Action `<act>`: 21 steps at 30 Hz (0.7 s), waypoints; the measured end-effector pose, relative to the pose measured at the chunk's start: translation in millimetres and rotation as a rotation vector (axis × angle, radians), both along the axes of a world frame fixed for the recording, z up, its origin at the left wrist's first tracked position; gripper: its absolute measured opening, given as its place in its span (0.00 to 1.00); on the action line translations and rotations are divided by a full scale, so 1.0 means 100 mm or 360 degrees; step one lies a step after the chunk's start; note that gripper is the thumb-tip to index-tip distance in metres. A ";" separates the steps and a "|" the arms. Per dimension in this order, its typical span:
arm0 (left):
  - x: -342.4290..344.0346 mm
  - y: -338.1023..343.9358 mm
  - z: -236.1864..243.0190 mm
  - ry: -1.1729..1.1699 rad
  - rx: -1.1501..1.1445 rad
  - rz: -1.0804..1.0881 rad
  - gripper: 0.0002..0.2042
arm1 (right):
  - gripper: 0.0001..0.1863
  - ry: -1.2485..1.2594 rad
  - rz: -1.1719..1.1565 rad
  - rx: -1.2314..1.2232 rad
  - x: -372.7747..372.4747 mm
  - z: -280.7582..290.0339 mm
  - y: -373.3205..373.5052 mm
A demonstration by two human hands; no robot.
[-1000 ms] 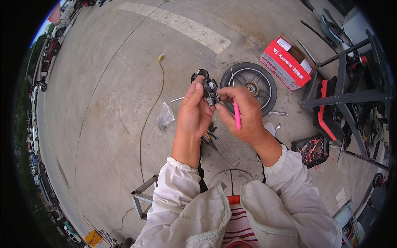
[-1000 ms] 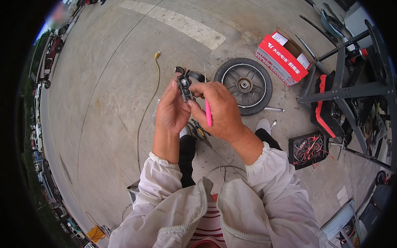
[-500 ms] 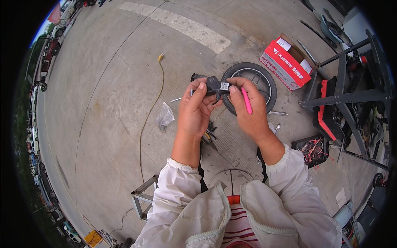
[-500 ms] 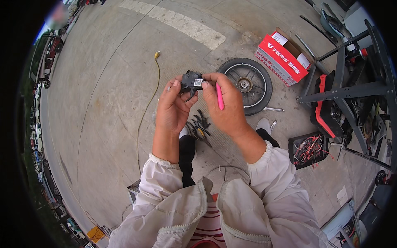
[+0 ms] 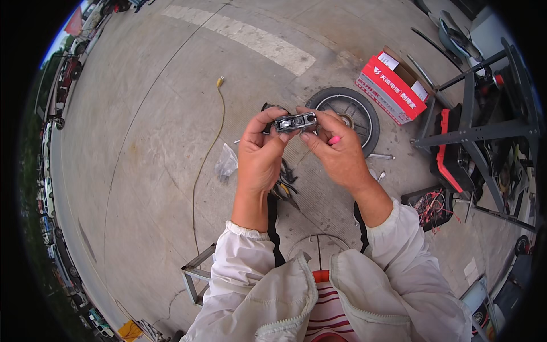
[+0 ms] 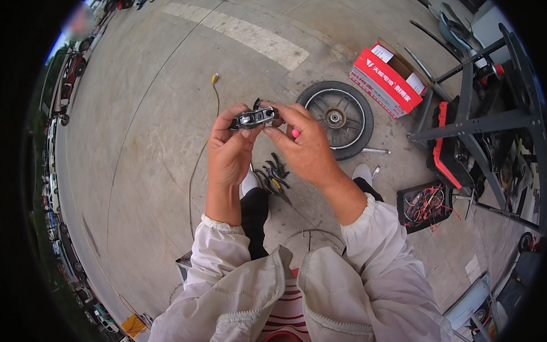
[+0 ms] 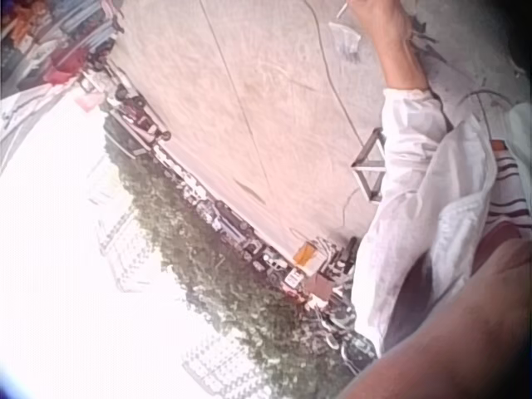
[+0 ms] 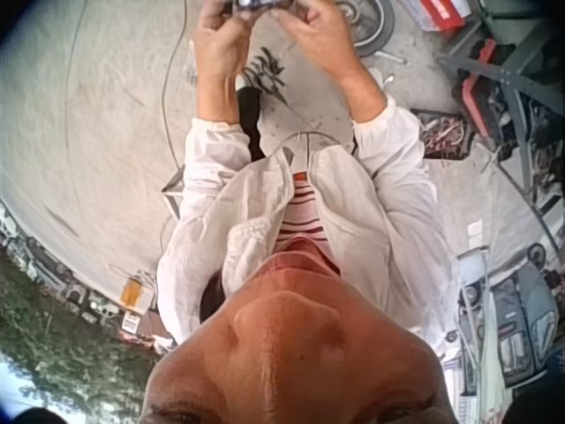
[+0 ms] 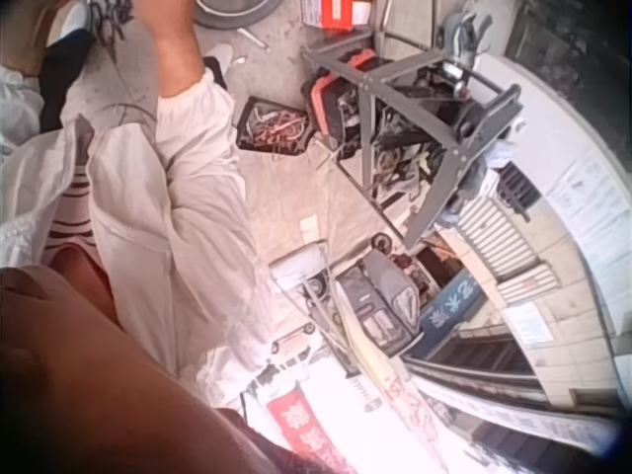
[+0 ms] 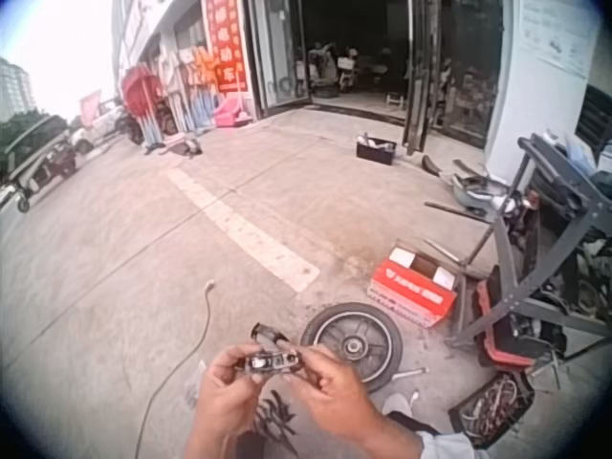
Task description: The person holds a small black electrical component and uses a pink screwdriver to adjust internal parts. They switch to pliers to manipulate a wire or clip, then return to the screwdriver for further adjustments. The work is performed in a workshop setting with a wheel and tool cart visible.
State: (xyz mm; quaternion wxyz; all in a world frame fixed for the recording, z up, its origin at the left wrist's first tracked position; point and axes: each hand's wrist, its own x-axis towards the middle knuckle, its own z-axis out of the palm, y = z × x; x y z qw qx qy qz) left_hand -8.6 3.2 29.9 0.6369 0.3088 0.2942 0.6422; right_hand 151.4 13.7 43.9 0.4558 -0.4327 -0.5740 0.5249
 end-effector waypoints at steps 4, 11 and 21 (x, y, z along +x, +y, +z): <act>-0.02 -0.02 -0.03 0.0067 0.0068 -0.0023 0.18 | 0.20 -0.0113 -0.0011 0.0134 0.03 0.06 0.00; -0.05 -0.01 0.00 0.0163 0.0152 -0.0060 0.18 | 0.18 -0.0091 -0.0059 0.0319 0.03 0.01 0.01; -0.01 -0.02 0.09 0.1705 0.0772 0.0397 0.18 | 0.10 -0.0171 -0.0036 0.0377 0.10 -0.13 0.11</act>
